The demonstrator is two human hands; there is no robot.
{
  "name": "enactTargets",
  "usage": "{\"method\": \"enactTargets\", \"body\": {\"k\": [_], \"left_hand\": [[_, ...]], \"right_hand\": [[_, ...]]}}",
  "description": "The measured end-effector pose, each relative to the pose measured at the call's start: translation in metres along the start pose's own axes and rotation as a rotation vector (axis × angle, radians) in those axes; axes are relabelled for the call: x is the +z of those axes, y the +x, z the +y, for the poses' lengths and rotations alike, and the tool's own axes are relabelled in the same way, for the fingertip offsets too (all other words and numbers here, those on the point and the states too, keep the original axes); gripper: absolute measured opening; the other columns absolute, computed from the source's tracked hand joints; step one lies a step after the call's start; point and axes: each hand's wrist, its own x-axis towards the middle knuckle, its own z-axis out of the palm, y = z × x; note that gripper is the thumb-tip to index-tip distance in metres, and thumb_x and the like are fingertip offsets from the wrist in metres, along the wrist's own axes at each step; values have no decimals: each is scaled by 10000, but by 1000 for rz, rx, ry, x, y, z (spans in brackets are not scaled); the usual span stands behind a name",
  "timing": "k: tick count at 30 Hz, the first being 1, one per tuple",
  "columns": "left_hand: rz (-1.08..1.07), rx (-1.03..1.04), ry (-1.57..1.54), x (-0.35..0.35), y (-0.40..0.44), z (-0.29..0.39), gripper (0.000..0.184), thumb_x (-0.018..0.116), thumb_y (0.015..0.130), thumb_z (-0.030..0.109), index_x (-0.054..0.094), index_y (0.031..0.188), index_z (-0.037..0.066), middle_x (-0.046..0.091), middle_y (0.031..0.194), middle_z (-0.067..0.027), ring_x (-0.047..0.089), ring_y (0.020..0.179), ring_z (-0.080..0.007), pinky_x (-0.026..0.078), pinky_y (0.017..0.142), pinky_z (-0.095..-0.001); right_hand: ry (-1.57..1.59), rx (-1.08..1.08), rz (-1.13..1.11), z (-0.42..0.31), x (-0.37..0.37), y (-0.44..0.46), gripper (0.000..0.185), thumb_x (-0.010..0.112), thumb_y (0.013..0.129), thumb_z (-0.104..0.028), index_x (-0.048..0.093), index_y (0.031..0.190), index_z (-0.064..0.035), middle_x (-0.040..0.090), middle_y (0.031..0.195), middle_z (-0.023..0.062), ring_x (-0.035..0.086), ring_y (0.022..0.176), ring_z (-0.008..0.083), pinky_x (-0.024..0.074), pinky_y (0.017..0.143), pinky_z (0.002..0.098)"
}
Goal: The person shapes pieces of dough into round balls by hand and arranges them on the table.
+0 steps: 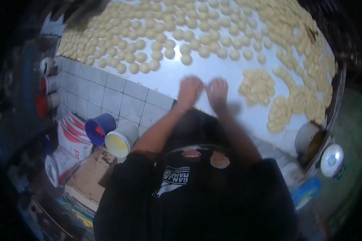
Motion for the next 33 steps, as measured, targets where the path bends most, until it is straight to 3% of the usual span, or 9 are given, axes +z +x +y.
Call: {"method": "enactTargets", "body": {"k": [6,12,18,20,22,27,28,29,33], "left_hand": [[-41,175,108,-52,-15,-59,256,786,891,192,666,1094,92,673,1135,-101,649,1146,-335,521,972,-474],[-135,13,-11,-38,-39,-35,333,748,911,197,631,1199,79,644,1210,-120,592,1254,-364,478,1088,-481],[59,-199,-163,-125,-53,-77,407,733,906,59,625,1298,42,656,1283,-174,624,1228,-401,468,1130,-529],[224,-259,-95,-164,-34,-88,416,731,893,2,639,1297,35,672,1293,-182,645,1195,-419,488,1084,-548],[254,-269,-11,-158,-34,-126,414,754,884,9,654,1285,37,679,1293,-179,645,1199,-420,491,1065,-544],[266,-236,256,-151,-32,-128,497,803,867,118,657,1336,43,667,1391,-167,632,1234,-400,459,1051,-537],[262,-290,248,-158,-28,-115,516,802,883,134,647,1368,44,663,1399,-176,622,1259,-403,450,1070,-545],[255,-338,239,-162,-20,-101,536,801,900,150,638,1400,44,660,1407,-186,612,1284,-406,441,1088,-554],[373,-131,177,-122,-13,-45,521,768,947,145,625,1436,36,642,1417,-224,592,1314,-413,450,1098,-548]], "right_hand": [[38,5,-218,23,-54,-25,310,754,958,-151,674,1235,-36,678,1294,194,646,1192,424,514,1033,502],[582,578,-682,-97,-49,164,403,774,975,-161,639,1324,-11,703,1303,151,702,1127,274,532,1005,398],[736,196,-315,-188,38,236,489,833,937,-196,627,1341,-12,680,1328,154,680,1152,274,535,998,407],[-112,-450,-206,-162,86,238,529,854,895,-158,621,1346,-6,654,1335,203,655,1173,372,534,1006,463],[6,-398,-140,-173,65,247,538,858,881,-159,622,1339,-4,645,1330,220,637,1180,414,529,1015,483],[277,-203,-221,-129,1,153,430,808,930,-160,636,1296,-13,671,1261,197,657,1128,421,544,999,464],[358,278,-407,-135,-19,120,347,783,942,-128,648,1245,-27,683,1207,178,673,1095,407,567,973,441],[205,-193,-357,-95,-16,77,290,785,925,-119,661,1175,-41,680,1160,156,675,1071,401,576,963,439],[46,-21,-328,-34,-49,-52,170,663,973,-139,680,1092,-20,649,1204,173,643,1106,370,549,947,466]]}}
